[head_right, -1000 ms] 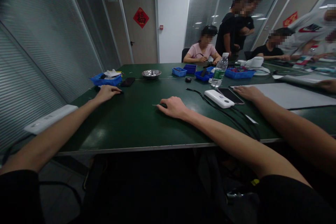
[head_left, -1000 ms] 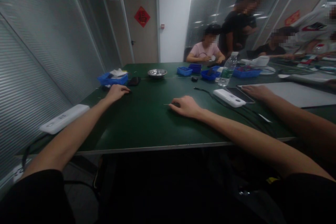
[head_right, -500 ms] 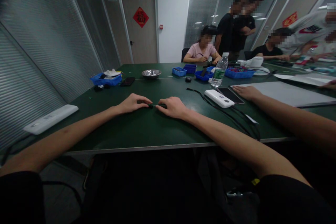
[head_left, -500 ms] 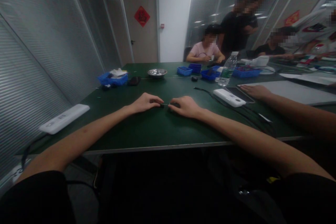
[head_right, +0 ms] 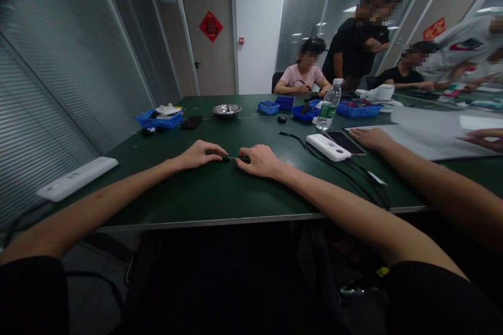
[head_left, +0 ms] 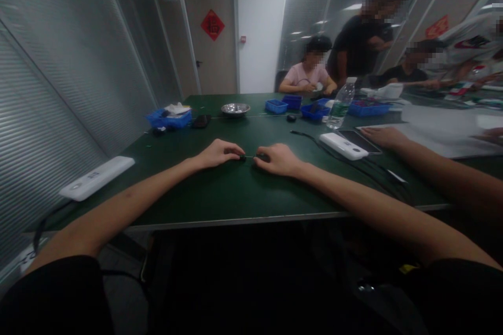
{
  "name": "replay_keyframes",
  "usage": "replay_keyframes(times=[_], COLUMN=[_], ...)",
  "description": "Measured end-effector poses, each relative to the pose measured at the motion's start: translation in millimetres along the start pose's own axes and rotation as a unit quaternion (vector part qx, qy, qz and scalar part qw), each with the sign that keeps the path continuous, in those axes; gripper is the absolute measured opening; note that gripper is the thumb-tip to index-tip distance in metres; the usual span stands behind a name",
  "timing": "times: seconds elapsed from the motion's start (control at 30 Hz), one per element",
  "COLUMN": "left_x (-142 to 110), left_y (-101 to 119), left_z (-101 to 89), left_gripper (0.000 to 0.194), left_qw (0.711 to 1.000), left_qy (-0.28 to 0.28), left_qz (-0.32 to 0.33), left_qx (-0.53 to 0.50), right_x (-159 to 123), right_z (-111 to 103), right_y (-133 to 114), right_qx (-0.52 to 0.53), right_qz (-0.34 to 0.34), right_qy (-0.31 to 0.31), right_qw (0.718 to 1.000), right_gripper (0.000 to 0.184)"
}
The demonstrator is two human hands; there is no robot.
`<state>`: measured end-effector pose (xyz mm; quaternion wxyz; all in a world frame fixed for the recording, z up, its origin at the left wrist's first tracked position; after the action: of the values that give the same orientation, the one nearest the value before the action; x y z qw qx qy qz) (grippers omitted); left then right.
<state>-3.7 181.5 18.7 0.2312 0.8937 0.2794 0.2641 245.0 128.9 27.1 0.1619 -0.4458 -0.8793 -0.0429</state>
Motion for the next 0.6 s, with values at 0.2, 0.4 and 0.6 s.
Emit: replay_keyframes(times=[0.2,0.4,0.6], left_x=[-0.6,-0.1,-0.4], left_y=[-0.2,0.2,-2.2], left_z=[-0.4,1.1,0.6], left_gripper=[0.028,0.027,0.026], left_qw=[1.000,1.000,1.000], left_qy=[-0.002,0.003,0.004], left_qz=[0.002,-0.005,-0.001], left_qx=[0.002,0.000,-0.004], right_x=[1.0,0.7,-1.7], right_z=[0.9,2.8,4.8], right_y=[-1.1,-0.5,2.2], right_qx=[-0.026,-0.030,-0.012], right_qz=[0.011,0.009,-0.033], right_qy=[-0.011,-0.023,-0.019], right_qw=[1.000,0.999,0.999], right_gripper=[0.040,0.043,0.041])
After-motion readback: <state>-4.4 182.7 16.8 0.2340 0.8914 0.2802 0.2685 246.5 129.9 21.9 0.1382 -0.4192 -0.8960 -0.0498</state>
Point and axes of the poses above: each hand's wrist, its own x-axis towards the middle knuckle, its own z-axis out of the palm, y = z × x, the point moved 2 cm from there along x, towards the middle knuckle, and after that the axes turned 3 degrees about y, right-handed, at the moved point
